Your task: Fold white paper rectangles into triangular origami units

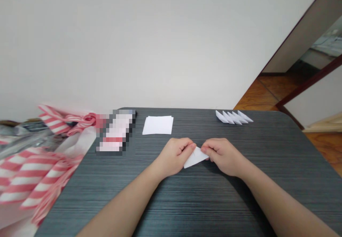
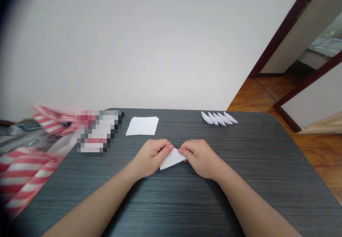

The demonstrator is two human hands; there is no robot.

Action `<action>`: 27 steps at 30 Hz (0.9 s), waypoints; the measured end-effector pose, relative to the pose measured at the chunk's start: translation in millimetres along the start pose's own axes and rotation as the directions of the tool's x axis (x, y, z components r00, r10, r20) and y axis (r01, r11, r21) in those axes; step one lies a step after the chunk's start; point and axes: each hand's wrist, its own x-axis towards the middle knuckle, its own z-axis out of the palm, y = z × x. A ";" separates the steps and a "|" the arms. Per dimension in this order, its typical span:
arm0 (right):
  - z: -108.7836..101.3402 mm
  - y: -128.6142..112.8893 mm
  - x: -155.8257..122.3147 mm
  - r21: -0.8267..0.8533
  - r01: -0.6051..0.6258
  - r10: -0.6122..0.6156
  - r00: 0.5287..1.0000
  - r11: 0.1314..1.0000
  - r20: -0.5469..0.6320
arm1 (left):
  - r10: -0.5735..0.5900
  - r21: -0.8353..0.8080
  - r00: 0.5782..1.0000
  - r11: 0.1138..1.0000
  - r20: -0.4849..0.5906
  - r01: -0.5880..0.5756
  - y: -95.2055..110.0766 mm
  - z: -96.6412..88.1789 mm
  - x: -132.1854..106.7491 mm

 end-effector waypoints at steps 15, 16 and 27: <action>0.7 5.8 -0.8 0.037 -0.046 0.050 0.990 0.998 -0.134 | -0.088 -0.156 0.996 0.984 0.016 0.089 2.1 0.5 -0.3; 0.5 6.8 -0.8 0.049 -0.052 0.058 0.988 0.997 -0.140 | -0.098 -0.168 0.995 0.980 0.036 0.103 2.4 0.2 -0.5; 9.4 18.7 -6.2 0.146 0.102 -0.078 0.984 0.984 -0.160 | -0.210 -0.386 0.975 0.895 0.079 0.224 -2.7 3.6 0.8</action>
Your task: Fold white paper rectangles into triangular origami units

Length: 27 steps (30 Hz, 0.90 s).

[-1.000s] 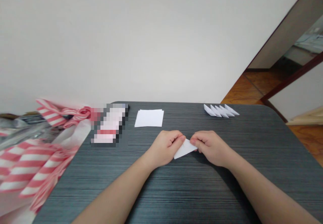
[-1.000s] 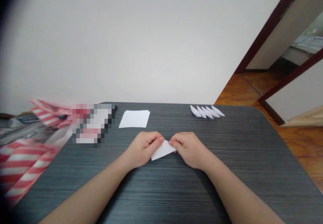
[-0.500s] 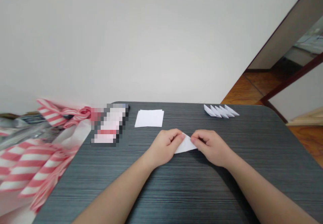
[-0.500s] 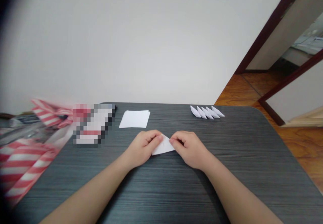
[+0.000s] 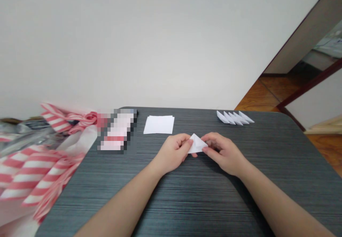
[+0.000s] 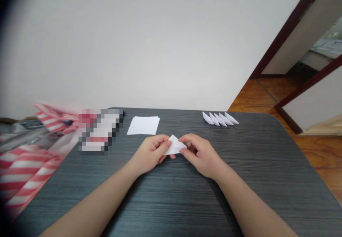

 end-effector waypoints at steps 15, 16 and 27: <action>-0.5 -0.7 0.1 -0.018 0.157 -0.154 0.981 0.987 0.121 | 0.001 0.041 1.000 0.999 -0.008 -0.001 -2.4 1.4 0.9; -0.4 -0.7 0.2 -0.026 0.158 -0.154 0.981 0.987 0.118 | 0.002 0.048 1.000 0.999 -0.007 -0.001 -3.9 1.1 0.8; -2.2 -8.2 2.0 -0.066 0.172 -0.166 0.982 0.983 0.088 | 0.050 0.141 0.999 0.989 -0.020 -0.047 -1.8 0.6 0.9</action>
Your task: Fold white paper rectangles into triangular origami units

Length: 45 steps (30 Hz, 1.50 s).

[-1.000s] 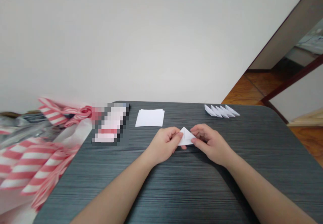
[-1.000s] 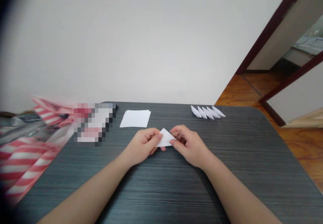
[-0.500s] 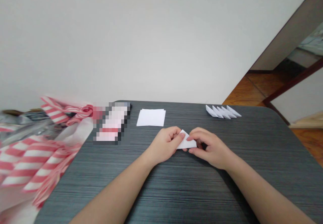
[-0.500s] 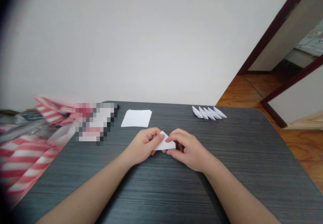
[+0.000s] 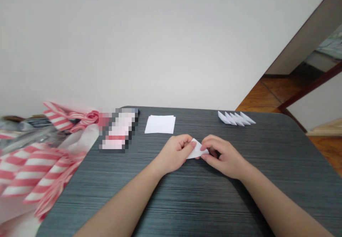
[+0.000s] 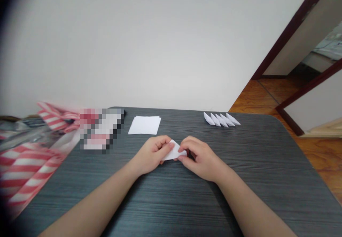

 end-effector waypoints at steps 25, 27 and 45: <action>1.1 2.6 -1.1 -0.074 -0.057 0.052 0.997 0.996 -0.062 | 0.046 0.094 0.998 0.994 0.043 -0.050 -1.9 -1.2 0.5; 2.2 2.5 -1.0 -0.093 -0.075 0.068 0.995 0.993 -0.070 | 0.042 0.095 0.998 0.994 0.044 -0.046 -1.9 -1.2 0.7; 6.6 6.8 -4.5 -0.061 -0.186 0.175 0.972 0.981 -0.159 | 0.060 -0.035 0.997 0.998 0.053 -0.058 -5.9 2.8 1.0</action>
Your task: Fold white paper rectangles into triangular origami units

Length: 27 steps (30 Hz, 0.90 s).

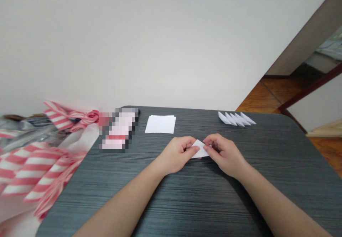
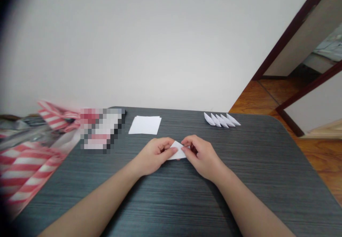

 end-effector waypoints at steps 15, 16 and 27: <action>-7.9 -13.3 3.8 0.112 -0.251 0.225 0.954 0.962 0.199 | -0.009 -0.032 1.000 0.999 0.013 0.009 5.9 -1.4 -0.4; -7.8 -12.7 3.3 0.127 -0.262 0.236 0.953 0.957 0.187 | -0.014 -0.047 1.000 0.999 0.012 0.014 6.2 -1.5 -0.7; -5.9 -12.0 5.4 0.240 -0.312 0.267 0.942 0.919 0.201 | -0.047 0.114 0.999 0.993 0.018 0.044 13.4 -4.4 -3.0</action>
